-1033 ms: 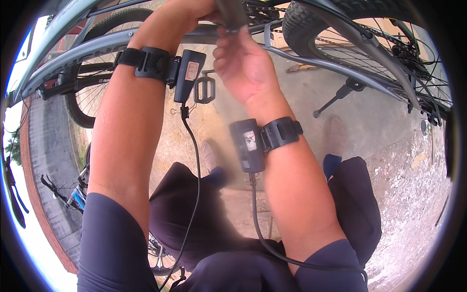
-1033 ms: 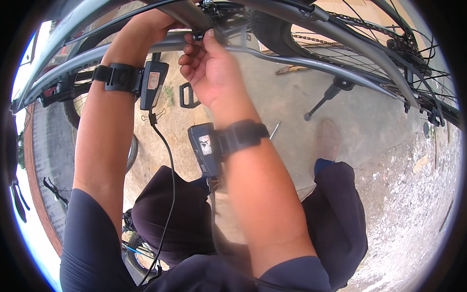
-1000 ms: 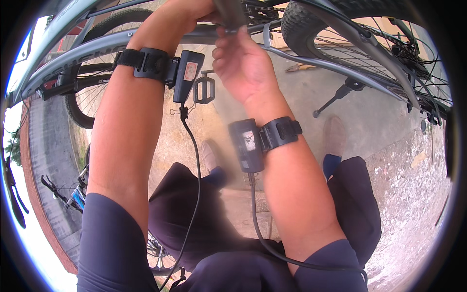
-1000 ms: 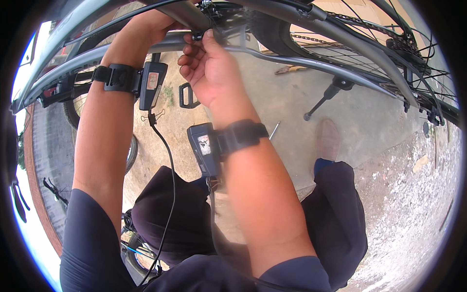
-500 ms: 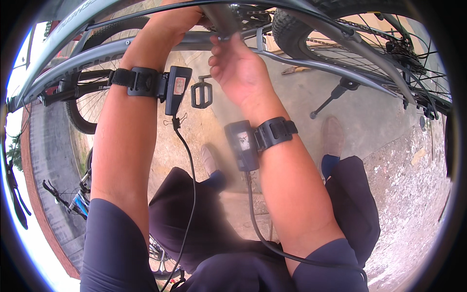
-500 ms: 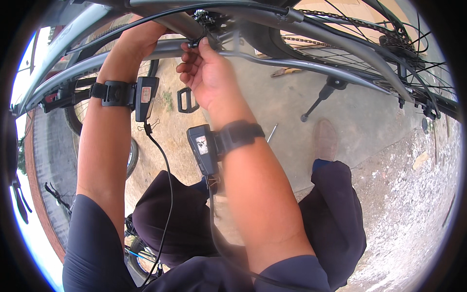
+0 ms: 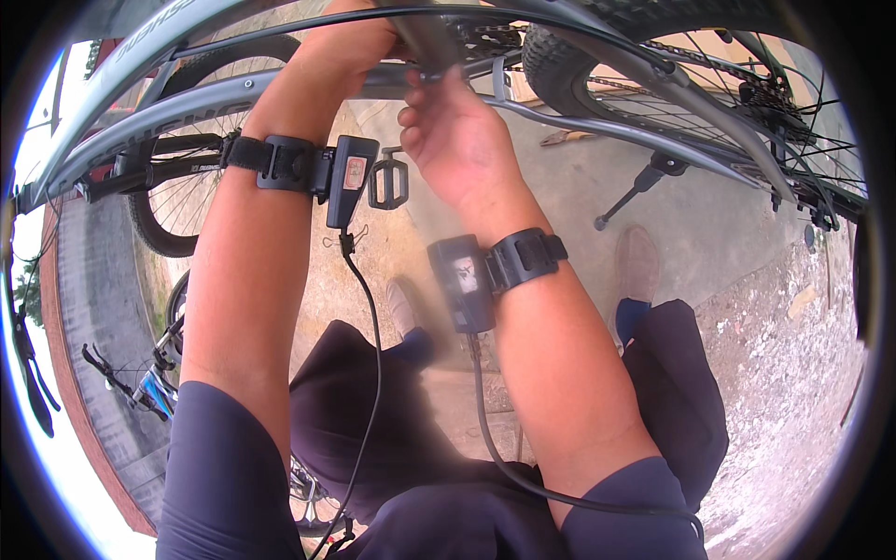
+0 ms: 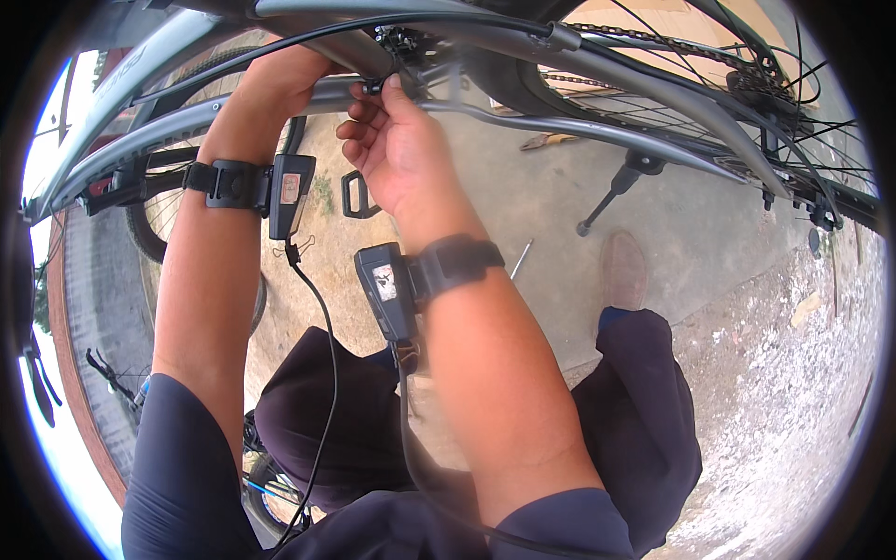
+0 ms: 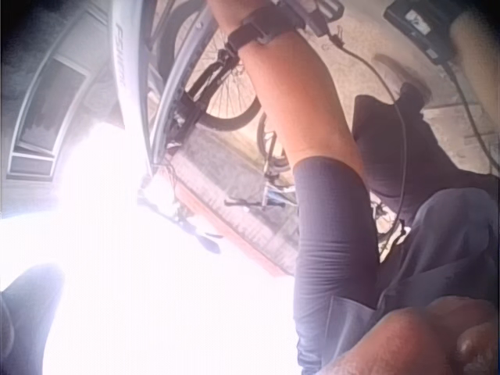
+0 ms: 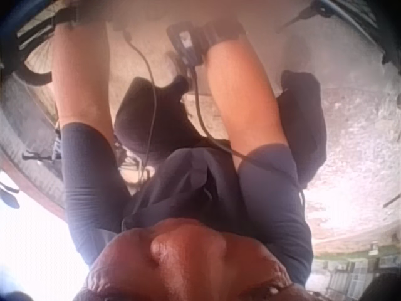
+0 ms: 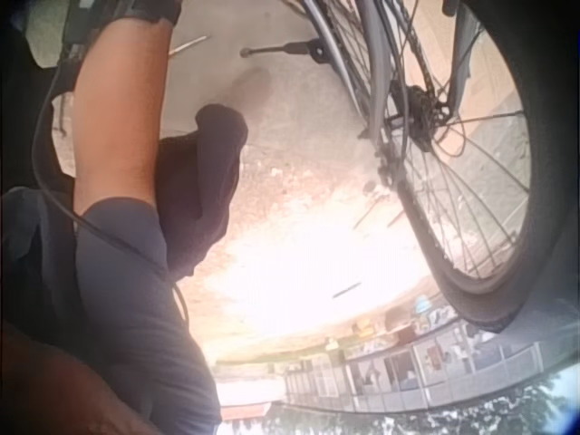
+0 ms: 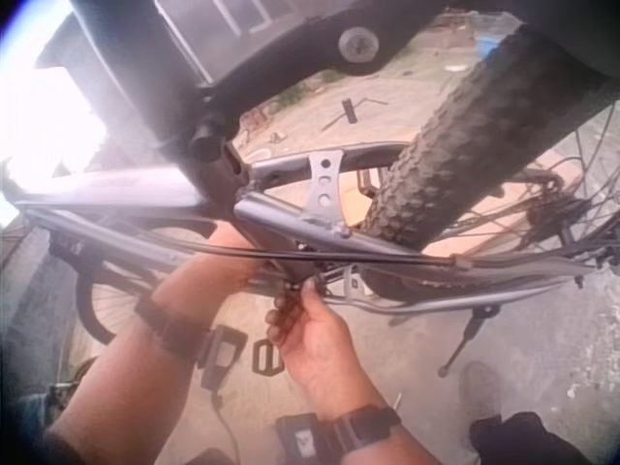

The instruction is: The person uses a screwdriver to adjust the front derailleur of a bicycle and then uses their hands to thread a cable through the frame.

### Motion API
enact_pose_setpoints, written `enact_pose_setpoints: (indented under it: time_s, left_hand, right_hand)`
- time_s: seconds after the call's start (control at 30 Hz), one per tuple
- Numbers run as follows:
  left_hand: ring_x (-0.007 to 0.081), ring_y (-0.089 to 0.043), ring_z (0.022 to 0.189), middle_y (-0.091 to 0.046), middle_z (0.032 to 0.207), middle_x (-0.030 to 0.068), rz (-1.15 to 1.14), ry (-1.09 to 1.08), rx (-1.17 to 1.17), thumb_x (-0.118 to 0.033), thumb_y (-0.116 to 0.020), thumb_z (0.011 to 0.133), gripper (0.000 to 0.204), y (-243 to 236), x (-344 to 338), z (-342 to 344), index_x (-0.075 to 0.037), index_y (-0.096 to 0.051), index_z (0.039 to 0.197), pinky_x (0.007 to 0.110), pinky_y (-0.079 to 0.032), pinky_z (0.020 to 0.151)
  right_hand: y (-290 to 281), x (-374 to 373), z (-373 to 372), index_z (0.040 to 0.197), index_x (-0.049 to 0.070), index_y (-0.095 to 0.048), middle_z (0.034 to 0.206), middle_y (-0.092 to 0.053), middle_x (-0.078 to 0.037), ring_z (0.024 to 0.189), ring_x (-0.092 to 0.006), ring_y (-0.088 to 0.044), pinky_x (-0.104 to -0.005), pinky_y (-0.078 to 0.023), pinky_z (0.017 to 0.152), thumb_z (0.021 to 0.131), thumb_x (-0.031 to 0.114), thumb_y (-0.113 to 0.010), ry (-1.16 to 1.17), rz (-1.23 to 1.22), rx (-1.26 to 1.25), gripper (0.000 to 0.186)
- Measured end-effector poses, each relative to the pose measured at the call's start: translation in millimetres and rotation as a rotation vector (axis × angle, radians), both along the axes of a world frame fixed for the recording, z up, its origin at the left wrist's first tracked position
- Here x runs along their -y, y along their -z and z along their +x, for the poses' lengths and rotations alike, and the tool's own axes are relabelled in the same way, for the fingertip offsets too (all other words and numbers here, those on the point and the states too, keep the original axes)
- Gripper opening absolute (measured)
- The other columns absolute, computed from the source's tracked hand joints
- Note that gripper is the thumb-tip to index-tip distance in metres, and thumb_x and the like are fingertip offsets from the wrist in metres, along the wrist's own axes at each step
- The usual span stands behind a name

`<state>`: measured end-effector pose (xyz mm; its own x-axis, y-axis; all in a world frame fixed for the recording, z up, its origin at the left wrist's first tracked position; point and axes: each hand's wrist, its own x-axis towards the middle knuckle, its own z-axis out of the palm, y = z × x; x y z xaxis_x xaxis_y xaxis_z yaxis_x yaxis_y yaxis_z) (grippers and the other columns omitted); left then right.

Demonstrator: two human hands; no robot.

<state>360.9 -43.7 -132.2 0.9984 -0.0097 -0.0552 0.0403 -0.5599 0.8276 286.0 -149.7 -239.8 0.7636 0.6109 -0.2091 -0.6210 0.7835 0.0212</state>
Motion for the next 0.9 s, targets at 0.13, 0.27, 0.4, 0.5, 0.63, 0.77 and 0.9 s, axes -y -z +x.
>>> enact_pose_setpoints:
  time_s: [0.13, 0.27, 0.4, 0.5, 0.63, 0.77, 0.9]
  left_hand:
    - [0.0154, -0.061, 0.071, -0.067, 0.080, 0.0067, -0.075, -0.017, 0.010, -0.004, -0.062, 0.087, 0.006, -1.0, -1.9, -1.0, -0.002, -0.067, 0.086, 0.030, -0.051, 0.058]
    - [0.0155, -0.062, 0.070, -0.067, 0.080, 0.0068, -0.116, -0.012, 0.015, -0.006, -0.061, 0.088, 0.007, 2.0, -3.9, -2.0, -0.002, -0.067, 0.087, 0.030, -0.051, 0.058]
    - [0.0156, -0.063, 0.070, -0.067, 0.080, 0.0069, -0.195, -0.013, 0.024, -0.007, -0.060, 0.089, 0.008, 8.0, -5.2, -3.2, -0.002, -0.067, 0.087, 0.030, -0.051, 0.058]
    - [0.0158, -0.063, 0.070, -0.067, 0.080, 0.0071, -0.270, -0.032, 0.037, -0.008, -0.059, 0.091, 0.010, 7.5, -5.1, -8.8, -0.003, -0.067, 0.088, 0.030, -0.052, 0.058]
    - [0.0165, -0.065, 0.071, -0.068, 0.081, 0.0073, -0.300, -0.134, -0.032, -0.010, -0.055, 0.095, 0.015, 5.1, -2.7, -14.9, -0.003, -0.067, 0.090, 0.030, -0.053, 0.059]
    - [0.0156, -0.067, 0.086, -0.070, 0.094, 0.0052, -0.179, -0.083, -0.087, -0.017, -0.061, 0.094, 0.015, 14.1, -21.2, -26.4, -0.005, -0.067, 0.101, 0.028, -0.053, 0.070]
    - [0.0142, -0.067, 0.097, -0.071, 0.102, 0.0036, -0.123, -0.163, -0.096, -0.017, -0.062, 0.094, 0.016, 20.6, -18.7, -37.7, -0.008, -0.067, 0.106, 0.028, -0.051, 0.077]
  right_hand:
    - [0.9, -0.4, -1.7, 0.110, 0.003, -0.061, 0.088, -0.060, -0.003, 0.079, -0.0181, -0.056, -0.0270, -0.045, 0.066, 0.097, 0.044, -0.056, -0.019, 0.019, 0.038, 0.043]
    - [-0.7, -2.3, -2.0, 0.105, 0.005, -0.063, 0.087, -0.061, -0.004, 0.078, -0.0201, -0.059, -0.0296, -0.046, 0.066, 0.098, 0.045, -0.054, 0.000, -0.023, 0.023, 0.042]
    - [-2.3, -2.2, -0.2, 0.098, 0.007, -0.066, 0.084, -0.065, -0.005, 0.074, -0.0217, -0.063, -0.0316, -0.046, 0.064, 0.100, 0.045, -0.051, 0.005, -0.058, -0.008, 0.041]
    - [-3.4, -1.9, -0.9, 0.098, 0.008, -0.066, 0.084, -0.065, -0.006, 0.075, -0.0220, -0.063, -0.0319, -0.046, 0.064, 0.100, 0.045, -0.050, 0.005, -0.069, -0.006, 0.040]
    - [-6.1, -0.9, -2.2, 0.098, 0.007, -0.065, 0.084, -0.065, -0.006, 0.076, -0.0226, -0.063, -0.0324, -0.046, 0.065, 0.100, 0.045, -0.049, 0.007, -0.109, -0.010, 0.041]
    - [-5.8, 2.5, -2.2, 0.101, 0.006, -0.064, 0.085, -0.064, -0.007, 0.074, -0.0230, -0.063, -0.0325, -0.047, 0.063, 0.101, 0.045, -0.048, 0.005, -0.184, 0.013, 0.042]
    - [-11.2, 14.8, -2.5, 0.105, 0.004, -0.062, 0.086, -0.064, -0.009, 0.068, -0.0208, -0.064, -0.0317, -0.048, 0.059, 0.101, 0.036, -0.048, 0.056, -0.502, 0.039, 0.035]
